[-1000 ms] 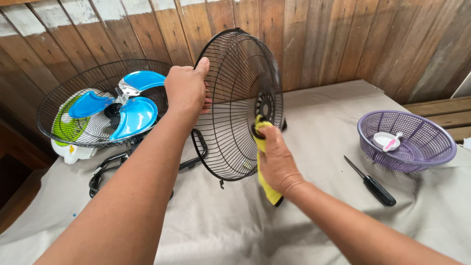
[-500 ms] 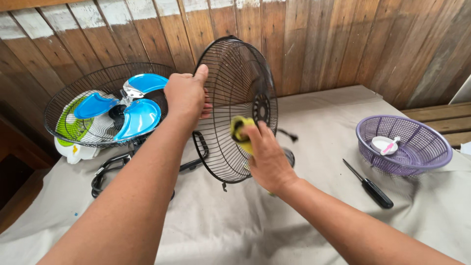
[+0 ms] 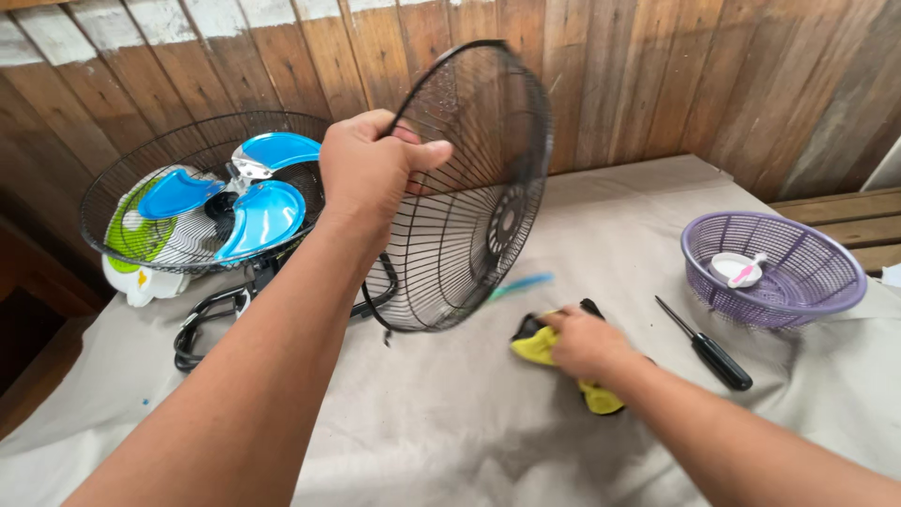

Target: The person cleans a detached fan cage using a toothbrush and a yellow cloth. They scrub the wire mesh and rim, then wipe the surface with the cloth. The fan base with blades remains on the table nearby.

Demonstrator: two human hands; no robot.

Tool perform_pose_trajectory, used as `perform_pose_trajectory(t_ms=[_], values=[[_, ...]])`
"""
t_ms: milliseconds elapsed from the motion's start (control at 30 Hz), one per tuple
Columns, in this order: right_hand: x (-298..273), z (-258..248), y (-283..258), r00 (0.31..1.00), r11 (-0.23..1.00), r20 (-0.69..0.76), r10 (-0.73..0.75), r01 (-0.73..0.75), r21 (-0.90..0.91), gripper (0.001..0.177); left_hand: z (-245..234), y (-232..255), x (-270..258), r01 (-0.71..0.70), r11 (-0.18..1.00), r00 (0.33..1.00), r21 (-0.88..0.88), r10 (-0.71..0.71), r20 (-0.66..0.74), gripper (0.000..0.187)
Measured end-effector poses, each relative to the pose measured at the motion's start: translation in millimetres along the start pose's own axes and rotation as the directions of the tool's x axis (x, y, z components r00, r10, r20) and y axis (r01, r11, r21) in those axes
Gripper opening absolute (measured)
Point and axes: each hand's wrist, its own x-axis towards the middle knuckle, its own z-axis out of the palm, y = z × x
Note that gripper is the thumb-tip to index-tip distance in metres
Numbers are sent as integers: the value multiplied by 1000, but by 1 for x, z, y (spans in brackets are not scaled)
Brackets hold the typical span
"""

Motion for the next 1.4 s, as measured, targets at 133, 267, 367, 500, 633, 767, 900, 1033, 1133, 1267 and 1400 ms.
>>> perform_pose_trajectory(t_ms=[133, 267, 367, 500, 633, 767, 900, 1033, 1133, 1267, 1400], values=[[48, -21, 46, 952, 943, -59, 299, -285, 171, 51, 4, -2, -27, -269, 952, 939, 150, 224, 260, 30], [59, -72, 88, 836, 823, -229, 499, -373, 429, 45, 8, -31, -77, -517, 798, 814, 309, 347, 465, 35], [49, -111, 97, 578, 749, -527, 622, -243, 617, 54, 3, -62, -114, -642, 682, 726, 350, 395, 563, 23], [37, -144, 81, 604, 829, -648, 463, -38, 558, 43, -8, -95, -144, -670, 611, 659, 422, 228, 717, 17], [56, -128, 43, 772, 724, -569, 284, 216, 655, 34, -13, -120, -143, -494, 517, 627, 699, -345, 698, 54], [64, -80, 3, 897, 879, -440, 46, 173, 444, 42, -11, -140, -133, -199, 534, 541, 822, -640, 546, 111], [23, -2, -42, 969, 987, -184, -162, 162, -16, 57, 10, -152, -134, -164, 339, 463, 926, -803, 376, 121], [0, 37, -76, 963, 966, -111, -246, 234, -109, 41, 29, -157, -140, -197, 247, 459, 949, -832, 312, 120], [17, 10, -77, 968, 956, 49, -247, 235, 176, 34, 31, -161, -138, -205, 233, 436, 951, -848, 302, 120], [46, -40, -44, 971, 964, -231, 65, -1, 266, 42, 24, -171, -145, -227, 265, 461, 937, -818, 343, 121], [40, -15, -53, 971, 1000, -236, 26, -28, -4, 69, 24, -172, -146, -230, 279, 490, 932, -795, 359, 116]])
